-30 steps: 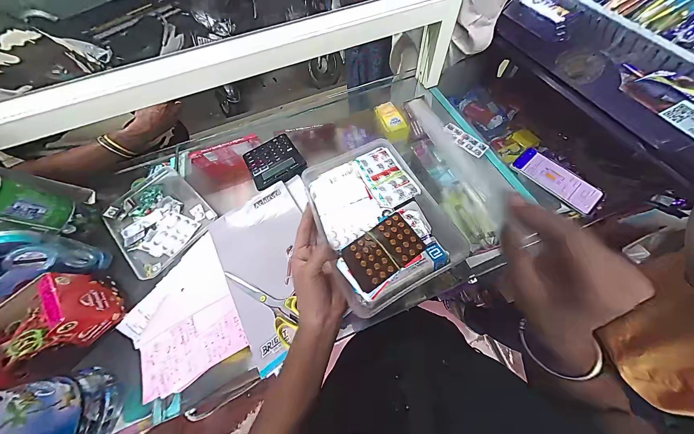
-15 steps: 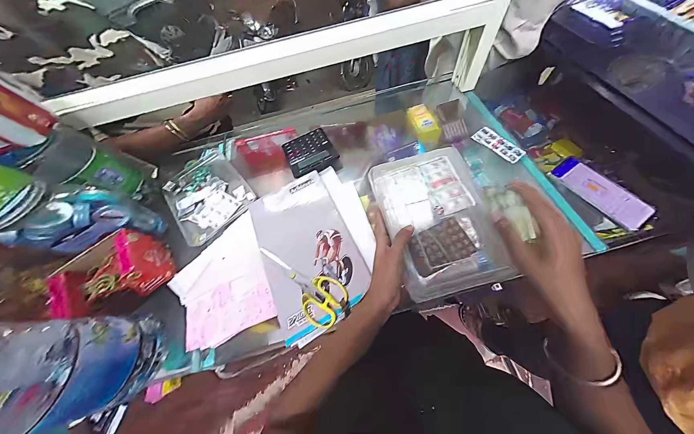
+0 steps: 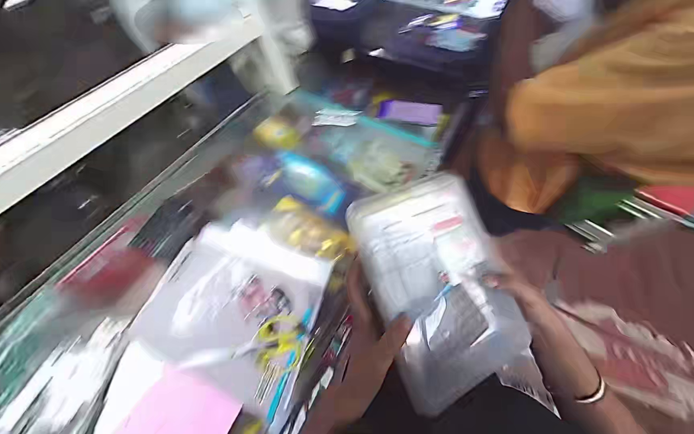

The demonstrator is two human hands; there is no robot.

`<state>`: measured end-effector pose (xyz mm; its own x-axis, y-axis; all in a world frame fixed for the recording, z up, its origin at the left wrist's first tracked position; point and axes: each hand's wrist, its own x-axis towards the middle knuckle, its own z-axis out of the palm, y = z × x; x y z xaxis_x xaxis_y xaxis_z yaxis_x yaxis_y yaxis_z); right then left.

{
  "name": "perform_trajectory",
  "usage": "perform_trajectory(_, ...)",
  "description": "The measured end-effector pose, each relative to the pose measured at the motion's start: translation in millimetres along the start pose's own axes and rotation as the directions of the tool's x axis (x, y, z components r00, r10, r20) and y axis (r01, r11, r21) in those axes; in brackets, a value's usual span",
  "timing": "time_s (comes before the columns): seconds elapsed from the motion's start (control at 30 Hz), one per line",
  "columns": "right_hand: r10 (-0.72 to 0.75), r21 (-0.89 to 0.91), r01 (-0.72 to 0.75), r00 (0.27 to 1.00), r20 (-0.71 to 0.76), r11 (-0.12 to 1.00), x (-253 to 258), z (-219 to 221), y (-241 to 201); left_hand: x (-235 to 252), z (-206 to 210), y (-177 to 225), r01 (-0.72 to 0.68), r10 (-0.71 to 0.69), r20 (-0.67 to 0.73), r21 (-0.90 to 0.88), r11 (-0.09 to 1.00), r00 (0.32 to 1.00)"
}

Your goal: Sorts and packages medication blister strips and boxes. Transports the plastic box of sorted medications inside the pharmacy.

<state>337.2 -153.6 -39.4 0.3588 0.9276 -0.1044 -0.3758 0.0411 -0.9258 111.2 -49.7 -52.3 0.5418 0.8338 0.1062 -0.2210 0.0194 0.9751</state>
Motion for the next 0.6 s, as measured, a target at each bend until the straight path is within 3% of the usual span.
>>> perform_trajectory(0.03, 0.079, 0.038, -0.077, 0.995, -0.066, 0.996, -25, -6, -2, -8, 10, 2, 0.135, -0.135, 0.052, 0.002, 0.991, 0.989)
perform_trajectory(0.1, 0.245, 0.175, -0.208, 0.944, -0.221, 0.962, -71, -23, 2, -18, 35, 4, 0.410, -0.413, 0.195, 0.060, 0.910, 0.890)
perform_trajectory(0.17, 0.329, 0.315, -0.224, 0.882, -0.337, 0.922, -116, -51, 10, -22, 71, -8, 0.573, -0.593, 0.273, 0.157, 0.804, 0.757)
perform_trajectory(0.23, 0.343, 0.412, -0.152, 0.830, -0.440, 0.898, -159, -85, 17, -20, 117, -30, 0.654, -0.686, 0.361, 0.226, 0.722, 0.632)
perform_trajectory(0.33, 0.330, 0.510, 0.028, 0.731, -0.597, 0.860, -218, -142, 15, -24, 209, -59, 0.712, -0.754, 0.454, 0.305, 0.632, 0.475)
perform_trajectory(0.43, 0.248, 0.450, 0.199, 0.613, -0.750, 0.871, -278, -204, -1, -41, 316, -82, 0.716, -0.766, 0.535, 0.370, 0.593, 0.358)
perform_trajectory(0.53, 0.128, 0.291, 0.304, 0.460, -0.879, 0.907, -329, -262, -8, -58, 402, -110, 0.697, -0.677, 0.693, 0.359, 0.621, 0.246)
perform_trajectory(0.6, 0.039, 0.173, 0.301, 0.405, -0.914, 0.938, -349, -311, -23, -59, 454, -138, 0.690, -0.545, 0.805, 0.259, 0.676, 0.232)
